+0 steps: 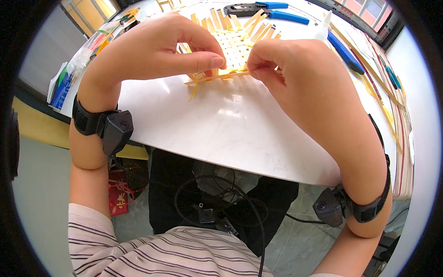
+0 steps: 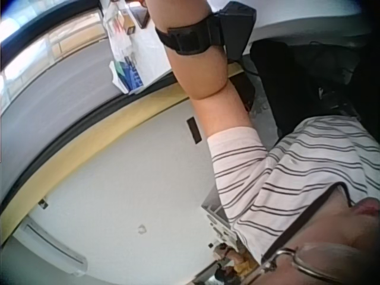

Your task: The person weaves a small basket using thin wooden strips. They use scissors to trim the ends of the strips and then interlace them by hand to form a woven pattern. The person adjusts the strips to ensure a tight weave.

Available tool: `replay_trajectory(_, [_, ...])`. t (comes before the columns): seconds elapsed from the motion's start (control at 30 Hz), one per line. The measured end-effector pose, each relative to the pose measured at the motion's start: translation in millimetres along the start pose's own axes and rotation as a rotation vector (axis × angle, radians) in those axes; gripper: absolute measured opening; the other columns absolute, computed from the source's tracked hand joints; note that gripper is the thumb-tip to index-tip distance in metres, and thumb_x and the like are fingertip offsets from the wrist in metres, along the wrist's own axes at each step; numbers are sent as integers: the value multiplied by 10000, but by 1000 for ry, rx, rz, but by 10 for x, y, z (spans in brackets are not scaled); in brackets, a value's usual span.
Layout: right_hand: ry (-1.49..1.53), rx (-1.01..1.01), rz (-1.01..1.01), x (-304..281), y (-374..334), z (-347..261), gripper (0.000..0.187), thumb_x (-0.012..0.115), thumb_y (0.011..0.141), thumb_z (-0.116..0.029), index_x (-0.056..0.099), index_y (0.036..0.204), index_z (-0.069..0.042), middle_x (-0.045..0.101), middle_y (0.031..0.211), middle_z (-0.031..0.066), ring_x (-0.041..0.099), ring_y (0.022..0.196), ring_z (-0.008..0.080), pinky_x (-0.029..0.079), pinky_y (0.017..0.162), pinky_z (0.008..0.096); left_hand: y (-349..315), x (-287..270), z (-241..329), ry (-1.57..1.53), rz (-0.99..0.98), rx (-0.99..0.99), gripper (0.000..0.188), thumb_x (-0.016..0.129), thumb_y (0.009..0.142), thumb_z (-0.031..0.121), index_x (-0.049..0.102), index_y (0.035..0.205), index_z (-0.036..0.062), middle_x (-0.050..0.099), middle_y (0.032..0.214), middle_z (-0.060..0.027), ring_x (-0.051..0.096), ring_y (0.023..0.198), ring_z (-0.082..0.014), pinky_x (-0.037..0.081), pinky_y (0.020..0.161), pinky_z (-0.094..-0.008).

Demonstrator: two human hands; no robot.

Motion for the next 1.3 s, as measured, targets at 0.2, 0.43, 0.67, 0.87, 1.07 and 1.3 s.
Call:
replay_trajectory(0.2, [6, 15, -7, 3, 4, 16, 73, 692, 894, 7, 655, 951, 35, 691, 816, 98, 690, 765, 158, 573, 754, 282, -2, -11, 33, 31, -5, 14, 314, 719, 938, 318, 766, 990, 12, 736, 848, -64, 666, 791, -126, 538, 693, -266])
replay_trajectory(0.43, [0, 13, -10, 1, 17, 25, 71, 690, 894, 11, 651, 947, 38, 686, 817, 99, 686, 768, 159, 576, 764, 281, -23, -8, 48, 21, -33, 44, 349, 833, 839, 314, 760, 999, 13, 748, 889, -84, 697, 832, -154, 565, 741, -290])
replay_trajectory(0.67, [0, -12, 13, -1, 9, 18, 79, 693, 895, 8, 646, 947, 45, 681, 816, 97, 683, 769, 156, 575, 764, 280, -45, 22, 142, 129, -26, 163, 349, 849, 796, 237, 743, 1033, 4, 742, 946, -111, 716, 855, -184, 588, 778, -314])
replay_trajectory(0.87, [5, -9, 11, -2, 10, 14, 81, 697, 894, 8, 642, 942, 45, 675, 809, 96, 676, 758, 154, 574, 770, 278, -20, 42, 99, 101, -32, 119, 214, 751, 820, 120, 748, 997, -1, 745, 906, -110, 720, 833, -191, 590, 761, -308])
replay_trajectory(1.07, [35, -14, 27, -5, 7, 24, 89, 704, 890, 12, 639, 942, 45, 676, 807, 89, 672, 761, 138, 572, 771, 275, 2, 48, 97, 106, -15, 135, 179, 706, 838, 85, 747, 979, -17, 751, 868, -111, 719, 793, -178, 588, 761, -303])
replay_trajectory(1.3, [102, 28, 16, -26, 23, 115, 84, 698, 894, 22, 639, 950, 43, 685, 805, 71, 667, 765, 115, 564, 780, 262, 15, 14, 57, 89, 9, 95, 171, 701, 843, 75, 758, 972, -23, 753, 871, -110, 711, 784, -151, 583, 760, -286])
Point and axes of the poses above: each hand's wrist, its own y-axis towards the middle knuckle, its own x-axis out of the palm, z = x × y, the point moved 9 cm from there along y, towards the middle knuckle
